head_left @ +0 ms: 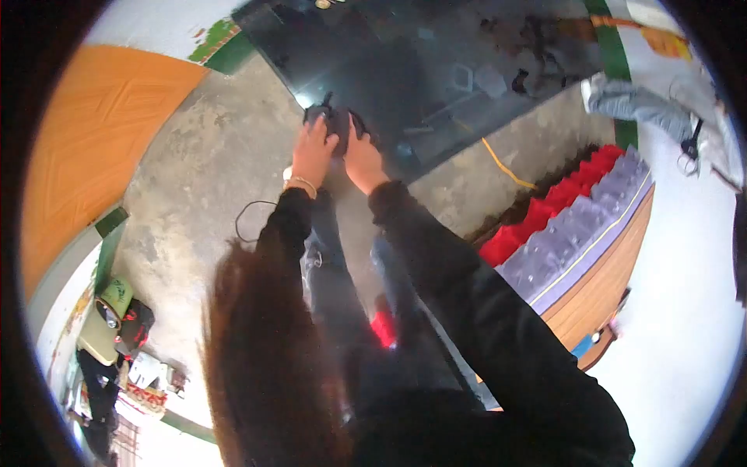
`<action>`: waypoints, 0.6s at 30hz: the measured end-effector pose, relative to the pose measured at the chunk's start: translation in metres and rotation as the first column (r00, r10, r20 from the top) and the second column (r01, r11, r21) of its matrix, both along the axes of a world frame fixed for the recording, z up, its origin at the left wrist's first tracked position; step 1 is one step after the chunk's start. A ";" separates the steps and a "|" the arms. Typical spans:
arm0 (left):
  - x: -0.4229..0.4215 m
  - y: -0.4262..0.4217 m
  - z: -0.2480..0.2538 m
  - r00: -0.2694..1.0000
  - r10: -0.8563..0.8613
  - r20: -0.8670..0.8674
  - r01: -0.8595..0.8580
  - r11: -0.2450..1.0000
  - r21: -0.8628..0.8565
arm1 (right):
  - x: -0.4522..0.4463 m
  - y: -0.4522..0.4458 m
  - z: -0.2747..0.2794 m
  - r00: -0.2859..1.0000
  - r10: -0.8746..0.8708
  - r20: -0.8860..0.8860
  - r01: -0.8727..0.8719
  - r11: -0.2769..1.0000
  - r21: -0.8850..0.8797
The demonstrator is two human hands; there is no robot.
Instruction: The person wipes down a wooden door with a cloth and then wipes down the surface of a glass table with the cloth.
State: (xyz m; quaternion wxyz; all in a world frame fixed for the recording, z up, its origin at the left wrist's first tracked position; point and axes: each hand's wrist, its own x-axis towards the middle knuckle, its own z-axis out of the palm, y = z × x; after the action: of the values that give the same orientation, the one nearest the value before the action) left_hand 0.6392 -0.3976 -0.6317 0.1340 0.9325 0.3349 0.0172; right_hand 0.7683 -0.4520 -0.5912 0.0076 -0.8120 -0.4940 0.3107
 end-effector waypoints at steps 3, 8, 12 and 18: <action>0.030 -0.086 -0.001 0.990 -0.122 0.073 0.125 0.992 -0.033 | 0.021 -0.101 -0.008 0.971 -0.212 -0.108 0.217 0.975 0.037; 0.082 -0.156 0.006 0.981 -0.181 0.066 0.187 0.978 -0.098 | 0.074 -0.185 -0.024 0.946 -0.228 -0.231 0.286 0.921 0.265; 0.133 -0.165 0.002 0.974 -0.225 -0.014 0.224 0.972 -0.069 | 0.129 -0.197 -0.043 0.935 -0.242 -0.259 0.301 0.928 0.219; 0.247 -0.147 -0.016 0.960 -0.279 0.033 0.279 0.960 -0.001 | 0.241 -0.167 -0.048 0.982 -0.173 0.082 0.162 0.979 0.124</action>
State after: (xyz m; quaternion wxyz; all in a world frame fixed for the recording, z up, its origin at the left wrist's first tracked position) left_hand 0.8858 -0.5444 -0.6478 0.1432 0.9696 0.1981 0.0126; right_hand 1.0092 -0.6187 -0.6395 0.0584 -0.8624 -0.4409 0.2417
